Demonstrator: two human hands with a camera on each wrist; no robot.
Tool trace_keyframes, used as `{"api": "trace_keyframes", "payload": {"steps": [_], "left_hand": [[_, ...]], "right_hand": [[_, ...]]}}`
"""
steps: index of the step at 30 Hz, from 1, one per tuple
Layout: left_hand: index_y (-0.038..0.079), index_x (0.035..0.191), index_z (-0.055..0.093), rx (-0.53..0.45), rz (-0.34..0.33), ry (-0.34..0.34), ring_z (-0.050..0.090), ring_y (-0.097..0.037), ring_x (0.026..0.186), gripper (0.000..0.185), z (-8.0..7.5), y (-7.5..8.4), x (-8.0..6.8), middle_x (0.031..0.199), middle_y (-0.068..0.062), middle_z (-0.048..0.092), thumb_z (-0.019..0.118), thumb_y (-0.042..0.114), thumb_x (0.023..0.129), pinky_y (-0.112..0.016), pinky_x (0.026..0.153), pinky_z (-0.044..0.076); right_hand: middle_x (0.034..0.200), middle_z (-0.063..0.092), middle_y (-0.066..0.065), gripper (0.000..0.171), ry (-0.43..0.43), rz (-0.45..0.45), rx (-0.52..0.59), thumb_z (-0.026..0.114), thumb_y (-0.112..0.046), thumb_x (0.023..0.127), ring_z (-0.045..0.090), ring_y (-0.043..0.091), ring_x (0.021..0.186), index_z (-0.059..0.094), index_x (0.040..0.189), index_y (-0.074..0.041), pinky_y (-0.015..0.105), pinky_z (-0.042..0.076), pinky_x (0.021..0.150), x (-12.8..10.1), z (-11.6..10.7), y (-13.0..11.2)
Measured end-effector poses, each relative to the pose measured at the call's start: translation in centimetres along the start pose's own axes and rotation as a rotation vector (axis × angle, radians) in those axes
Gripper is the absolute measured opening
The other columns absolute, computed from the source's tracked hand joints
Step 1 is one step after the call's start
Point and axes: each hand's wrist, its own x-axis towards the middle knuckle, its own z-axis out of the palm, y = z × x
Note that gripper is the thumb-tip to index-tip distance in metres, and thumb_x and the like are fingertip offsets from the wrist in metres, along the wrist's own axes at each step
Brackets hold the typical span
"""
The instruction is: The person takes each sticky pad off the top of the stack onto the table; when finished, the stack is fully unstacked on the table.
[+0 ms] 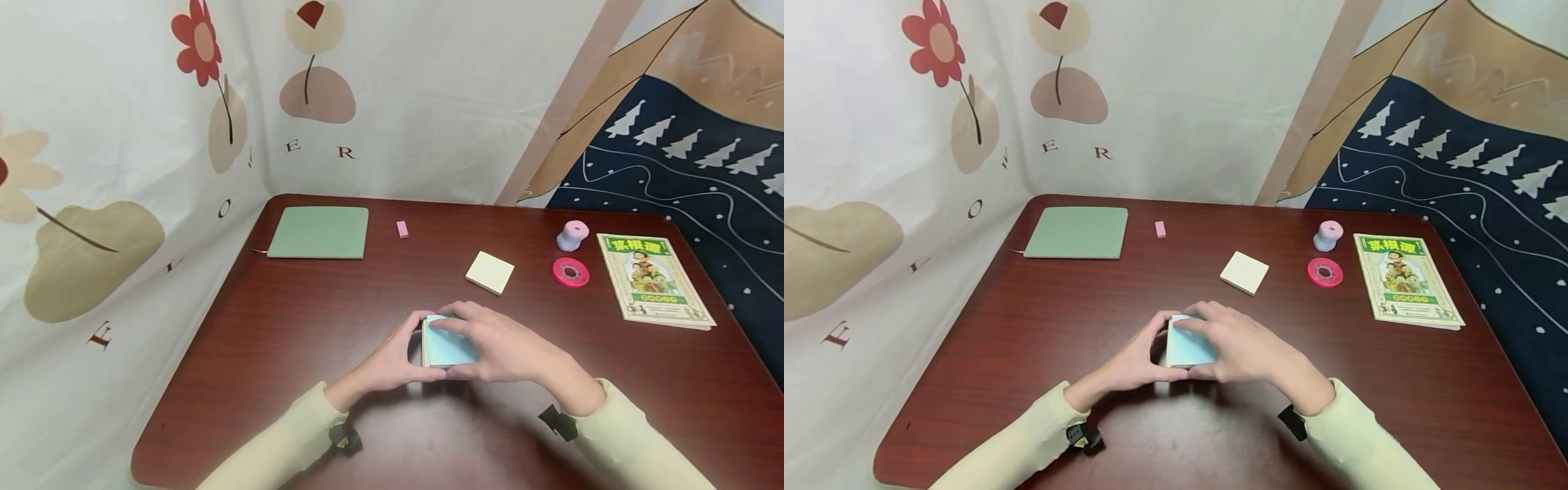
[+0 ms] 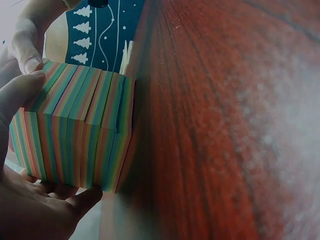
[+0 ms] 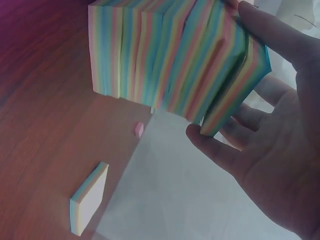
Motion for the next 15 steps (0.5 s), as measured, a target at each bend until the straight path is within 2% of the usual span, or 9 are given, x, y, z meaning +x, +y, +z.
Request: {"api": "trace_keyframes", "payload": {"steps": [6,11,15], "left_hand": [[0.026,0.139,0.039,0.019,-0.002,0.001,0.047,-0.015,0.127,0.082,0.0,0.0,0.0,0.132,0.010,0.051,0.087,0.033,0.073,-0.045,0.103,0.038],[0.026,0.137,0.040,0.025,0.001,0.010,0.048,-0.015,0.124,0.082,0.0,-0.1,0.1,0.127,0.009,0.054,0.088,0.030,0.071,-0.045,0.101,0.038],[0.028,0.137,0.040,0.042,-0.009,0.013,0.048,-0.016,0.123,0.082,0.0,-0.1,0.0,0.125,0.008,0.054,0.088,0.030,0.071,-0.045,0.100,0.038]], "right_hand": [[0.132,0.052,-0.003,0.066,0.030,0.072,0.072,0.084,-0.039,0.074,0.051,0.014,0.112,0.061,0.132,-0.020,0.032,0.050,0.084,-1.0,-1.9,1.5],[0.132,0.053,0.002,0.070,0.086,0.243,0.080,0.084,-0.042,0.074,0.053,0.020,0.106,0.059,0.135,-0.019,0.038,0.050,0.080,-2.5,-3.7,5.1],[0.130,0.053,0.009,0.069,0.106,0.385,0.054,0.083,-0.041,0.076,0.053,0.025,0.103,0.058,0.134,-0.014,0.044,0.048,0.079,-3.8,-4.1,8.3]]}}
